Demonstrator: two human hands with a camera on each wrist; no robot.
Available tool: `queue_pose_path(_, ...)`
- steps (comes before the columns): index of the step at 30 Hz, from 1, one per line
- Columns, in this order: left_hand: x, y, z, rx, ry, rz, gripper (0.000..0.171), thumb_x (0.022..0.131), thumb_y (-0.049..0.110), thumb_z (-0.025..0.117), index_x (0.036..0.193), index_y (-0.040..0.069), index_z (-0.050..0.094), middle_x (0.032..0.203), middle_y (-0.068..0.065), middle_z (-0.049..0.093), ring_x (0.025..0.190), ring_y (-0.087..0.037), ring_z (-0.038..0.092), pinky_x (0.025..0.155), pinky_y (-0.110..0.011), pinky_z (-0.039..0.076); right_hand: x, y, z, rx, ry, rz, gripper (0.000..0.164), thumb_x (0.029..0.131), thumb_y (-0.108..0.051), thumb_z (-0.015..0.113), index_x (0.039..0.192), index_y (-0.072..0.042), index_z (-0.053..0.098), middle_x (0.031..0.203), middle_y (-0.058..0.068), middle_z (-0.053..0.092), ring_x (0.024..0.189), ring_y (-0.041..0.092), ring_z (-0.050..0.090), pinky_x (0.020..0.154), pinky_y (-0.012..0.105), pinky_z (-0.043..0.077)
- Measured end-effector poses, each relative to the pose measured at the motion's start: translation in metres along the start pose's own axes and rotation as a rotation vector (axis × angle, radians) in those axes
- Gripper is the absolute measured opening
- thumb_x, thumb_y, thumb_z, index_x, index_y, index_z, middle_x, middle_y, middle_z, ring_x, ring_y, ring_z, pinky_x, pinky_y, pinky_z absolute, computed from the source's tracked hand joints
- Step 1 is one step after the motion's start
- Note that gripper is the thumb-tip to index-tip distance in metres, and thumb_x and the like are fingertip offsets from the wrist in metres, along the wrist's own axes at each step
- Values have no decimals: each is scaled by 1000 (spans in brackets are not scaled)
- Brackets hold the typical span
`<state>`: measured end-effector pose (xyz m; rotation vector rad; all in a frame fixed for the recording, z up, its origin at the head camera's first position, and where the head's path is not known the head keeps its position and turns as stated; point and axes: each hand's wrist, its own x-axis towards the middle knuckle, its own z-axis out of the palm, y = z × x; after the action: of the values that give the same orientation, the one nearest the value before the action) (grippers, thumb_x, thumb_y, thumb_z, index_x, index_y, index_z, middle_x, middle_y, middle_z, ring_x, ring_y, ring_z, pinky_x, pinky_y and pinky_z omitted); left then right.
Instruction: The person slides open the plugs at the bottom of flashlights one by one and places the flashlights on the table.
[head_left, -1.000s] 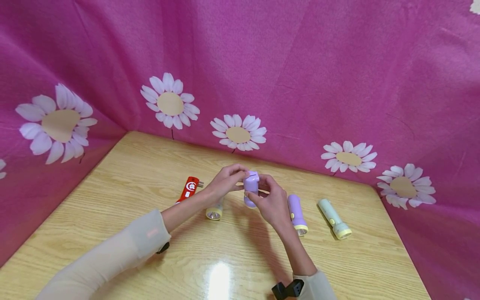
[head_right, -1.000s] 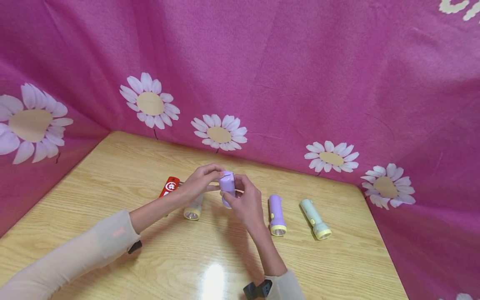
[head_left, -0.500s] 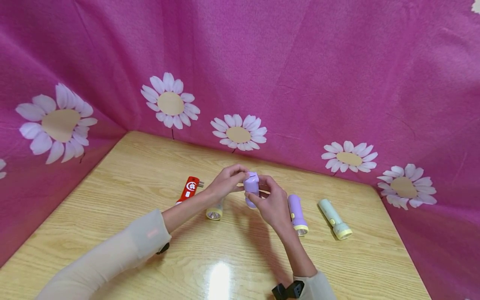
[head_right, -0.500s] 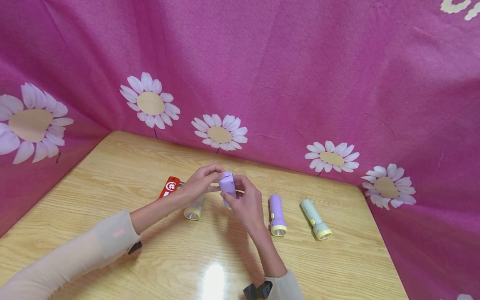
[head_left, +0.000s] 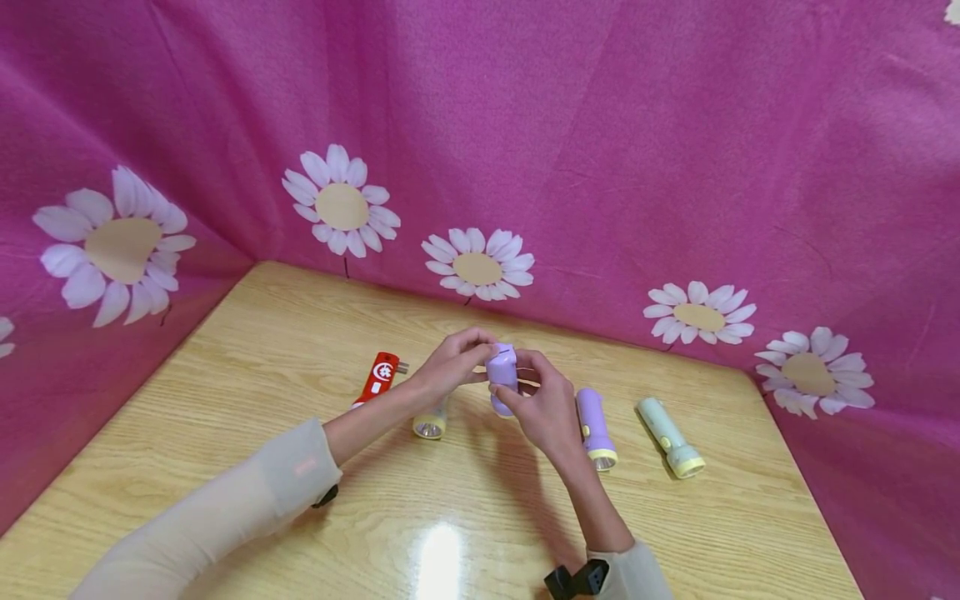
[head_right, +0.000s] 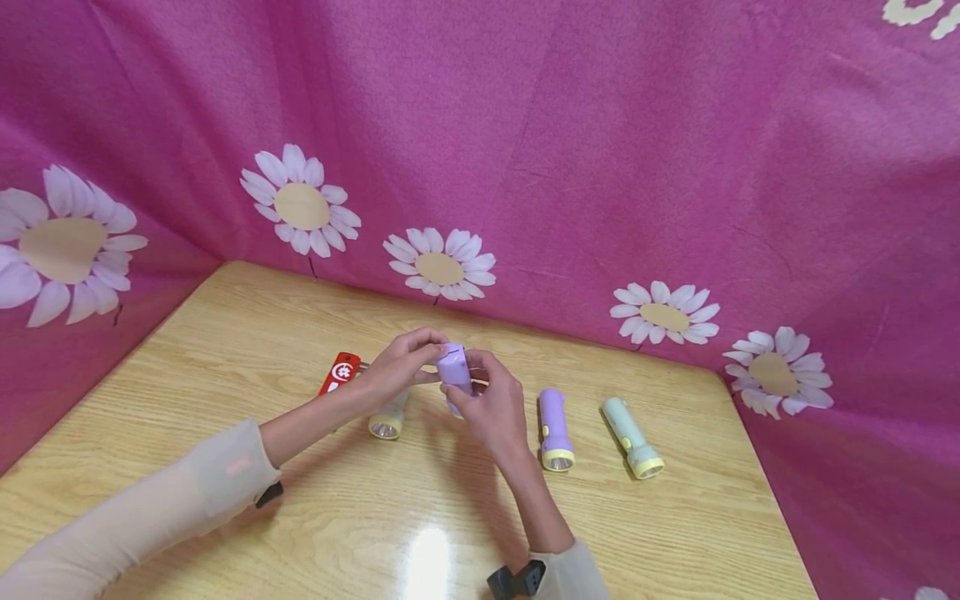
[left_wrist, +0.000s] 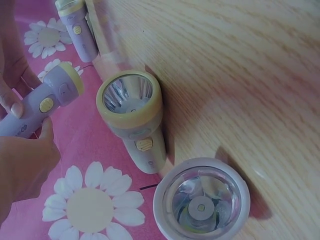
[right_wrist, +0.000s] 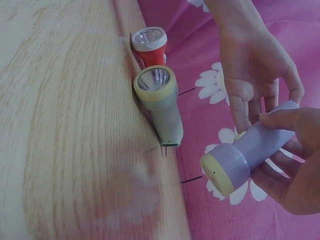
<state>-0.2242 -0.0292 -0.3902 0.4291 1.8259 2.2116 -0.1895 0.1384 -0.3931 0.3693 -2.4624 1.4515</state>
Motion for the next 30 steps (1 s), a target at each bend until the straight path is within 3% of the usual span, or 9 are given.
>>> queue_pose_path(30, -1, -1, 0, -3, -11, 1, 17, 103, 9, 51, 114, -4, 55, 114, -13, 59, 107, -21, 58, 96, -43, 53, 0, 1, -2, 1, -10, 4, 36, 76, 0, 84, 109, -2, 68, 108, 15, 70, 99, 32, 69, 84, 42, 59)
